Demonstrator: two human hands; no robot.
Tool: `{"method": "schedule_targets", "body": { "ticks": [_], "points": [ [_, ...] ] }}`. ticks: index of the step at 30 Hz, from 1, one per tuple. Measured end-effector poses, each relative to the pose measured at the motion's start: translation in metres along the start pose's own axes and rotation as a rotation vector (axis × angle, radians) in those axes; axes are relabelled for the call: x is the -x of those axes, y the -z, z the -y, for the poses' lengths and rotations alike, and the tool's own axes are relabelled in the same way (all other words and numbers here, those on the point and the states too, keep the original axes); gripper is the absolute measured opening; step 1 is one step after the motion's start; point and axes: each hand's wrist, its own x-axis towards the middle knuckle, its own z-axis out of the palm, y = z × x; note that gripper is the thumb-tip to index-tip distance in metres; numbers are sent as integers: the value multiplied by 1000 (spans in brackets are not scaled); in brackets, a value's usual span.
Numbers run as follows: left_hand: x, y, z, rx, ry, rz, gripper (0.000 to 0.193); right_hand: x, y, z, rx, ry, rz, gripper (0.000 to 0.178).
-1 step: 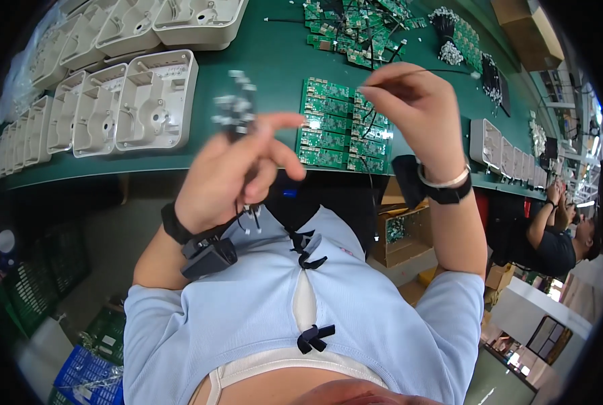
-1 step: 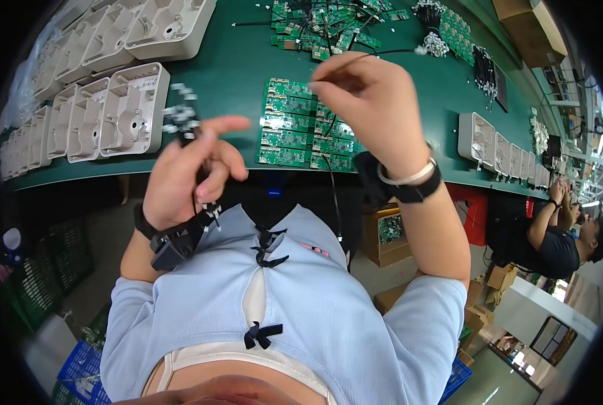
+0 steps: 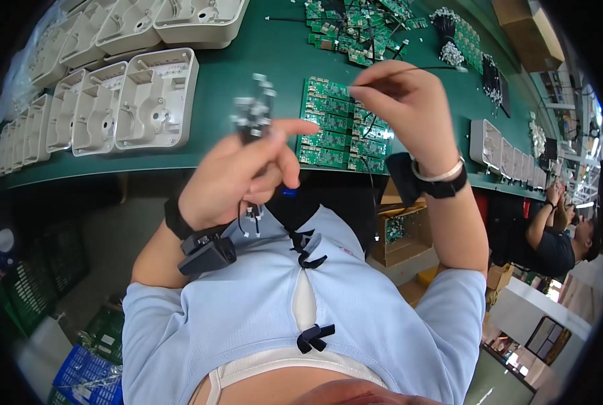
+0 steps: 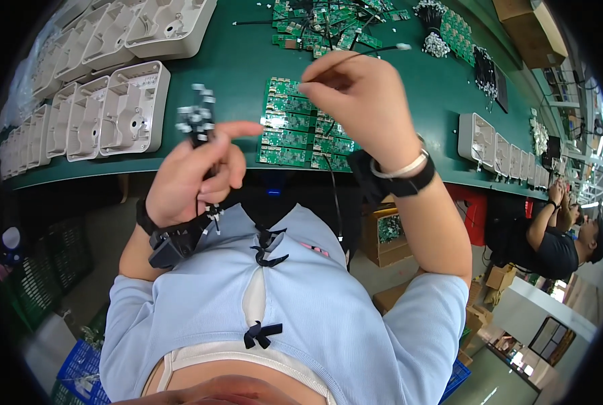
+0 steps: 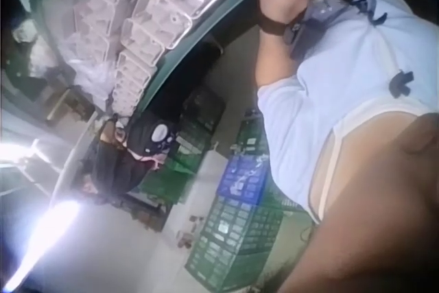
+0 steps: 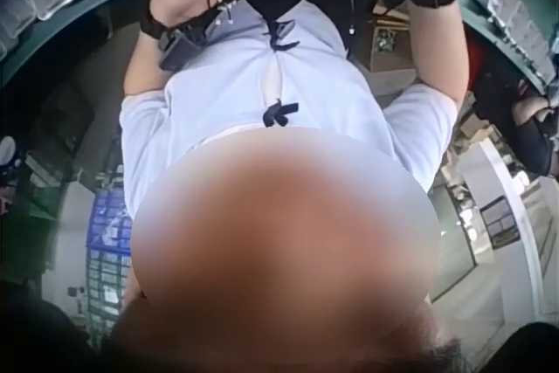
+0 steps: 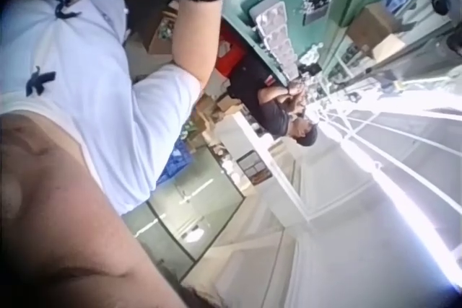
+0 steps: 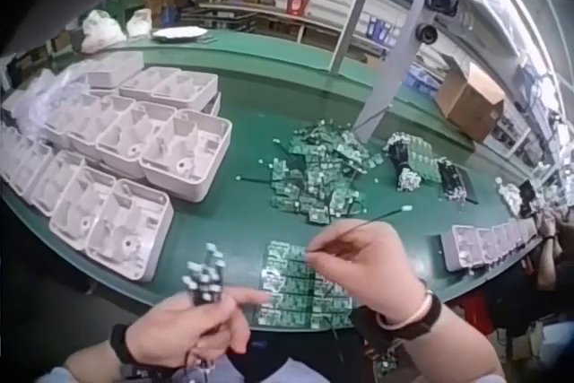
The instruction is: Inserting electronic components and wire connectors into printed circuit boards on an assembly line.
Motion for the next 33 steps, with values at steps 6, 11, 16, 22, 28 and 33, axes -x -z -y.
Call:
{"method": "schedule_targets", "body": {
  "ticks": [6,11,16,22,28,33],
  "points": [
    [-23,7,12,355,360,252,47,-34,-26,-27,216,57,175,9],
    [-29,5,21,467,375,266,48,-38,-30,-27,324,57,187,8],
    [-34,7,23,442,375,266,50,-44,-30,-25,501,288,218,9],
    [-37,8,25,401,329,277,53,-70,-27,-18,625,291,407,9],
    [-38,7,25,341,298,291,56,-102,-25,8,717,62,616,14],
    [-38,5,26,337,286,299,56,-92,-21,-8,815,166,554,12]
  ]
}}
